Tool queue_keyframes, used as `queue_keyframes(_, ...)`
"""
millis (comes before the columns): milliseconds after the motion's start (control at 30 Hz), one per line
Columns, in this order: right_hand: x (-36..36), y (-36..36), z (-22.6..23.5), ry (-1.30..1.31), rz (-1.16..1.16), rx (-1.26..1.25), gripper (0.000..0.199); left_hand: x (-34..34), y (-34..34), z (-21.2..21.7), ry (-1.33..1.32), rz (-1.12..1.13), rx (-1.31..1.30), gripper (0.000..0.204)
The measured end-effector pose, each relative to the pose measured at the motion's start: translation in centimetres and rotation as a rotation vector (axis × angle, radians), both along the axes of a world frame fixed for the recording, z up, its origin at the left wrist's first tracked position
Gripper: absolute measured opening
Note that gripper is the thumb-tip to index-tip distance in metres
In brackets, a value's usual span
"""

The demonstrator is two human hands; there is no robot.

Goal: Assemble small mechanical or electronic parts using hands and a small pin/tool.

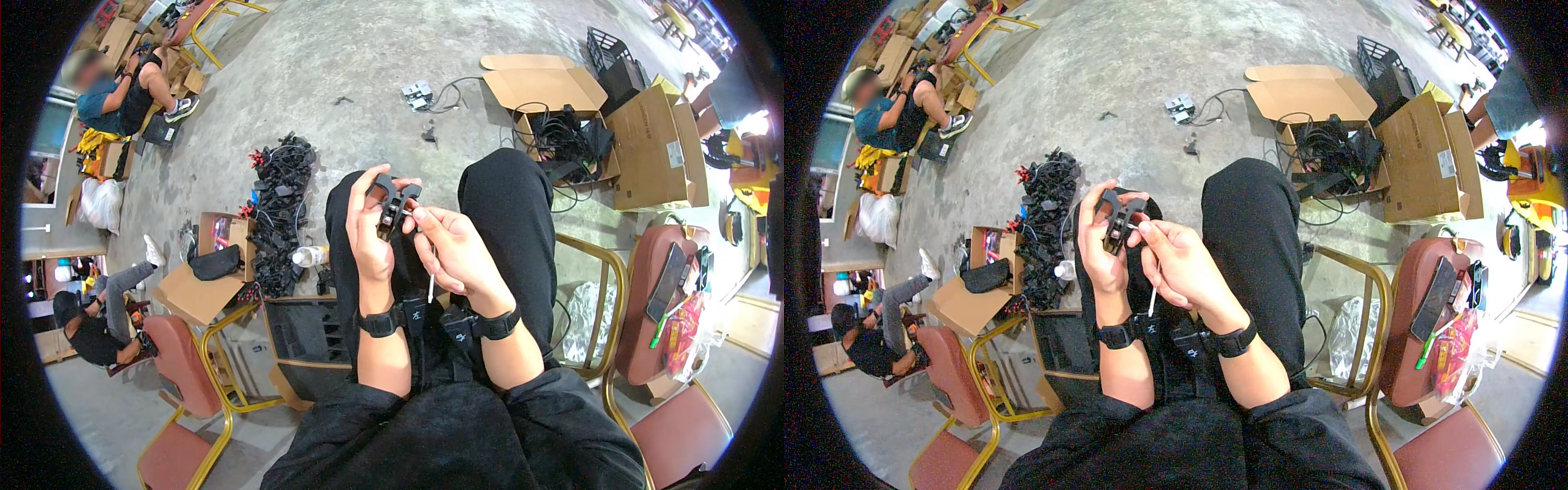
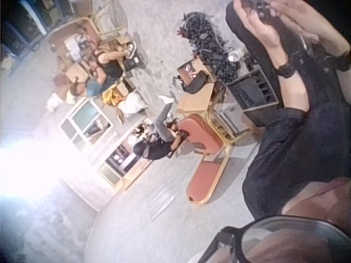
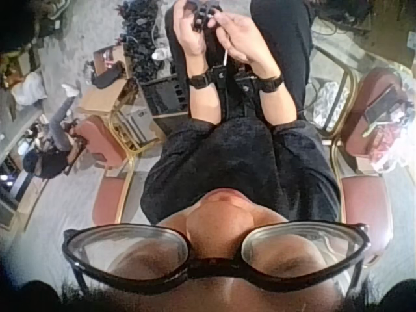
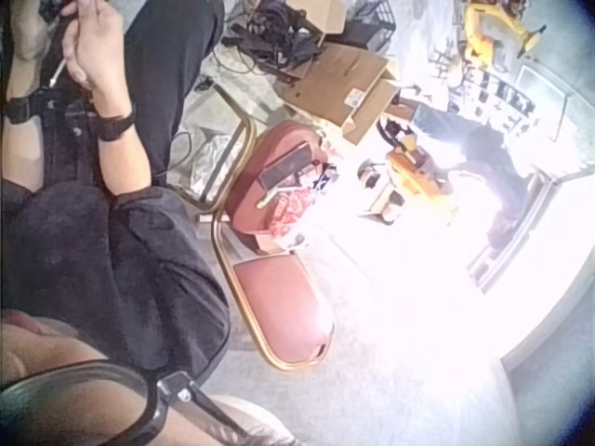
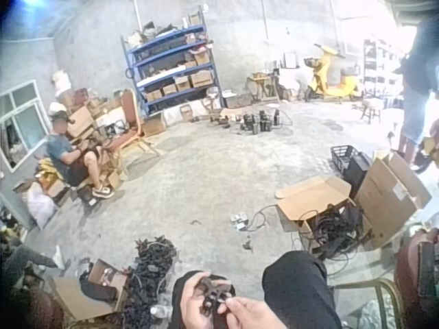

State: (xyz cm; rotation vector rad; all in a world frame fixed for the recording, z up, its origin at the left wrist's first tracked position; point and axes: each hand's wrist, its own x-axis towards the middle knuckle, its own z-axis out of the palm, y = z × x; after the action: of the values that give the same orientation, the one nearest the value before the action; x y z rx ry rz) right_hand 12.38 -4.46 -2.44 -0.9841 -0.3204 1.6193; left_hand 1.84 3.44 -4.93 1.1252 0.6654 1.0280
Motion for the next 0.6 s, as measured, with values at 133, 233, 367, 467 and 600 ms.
queue_keyframes(133, 0.2, -0.1, 0.1, 0.065, 0.001, -0.028, 0.030, 0.0, 0.1, -0.1, -0.001, 0.001, -0.003, 0.047)
queue_keyframes(233, 0.5, -0.2, 0.0, 0.184, 0.001, -0.013, 0.030, -0.1, 0.2, -0.4, -0.007, -0.018, -0.012, 0.047)
queue_keyframes(367, 0.2, -0.1, -0.2, 0.285, 0.022, 0.015, 0.030, -0.5, 0.3, -0.3, -0.004, -0.004, -0.012, 0.047)
queue_keyframes(467, -0.1, 0.1, 0.0, -0.024, -0.002, -0.029, 0.029, 0.0, 0.3, -0.7, -0.011, 0.009, -0.006, 0.046)
queue_keyframes(600, -1.0, 0.0, 0.1, -0.265, -0.047, 0.005, 0.028, -0.1, 0.3, -0.5, -0.043, 0.007, -0.030, 0.046)
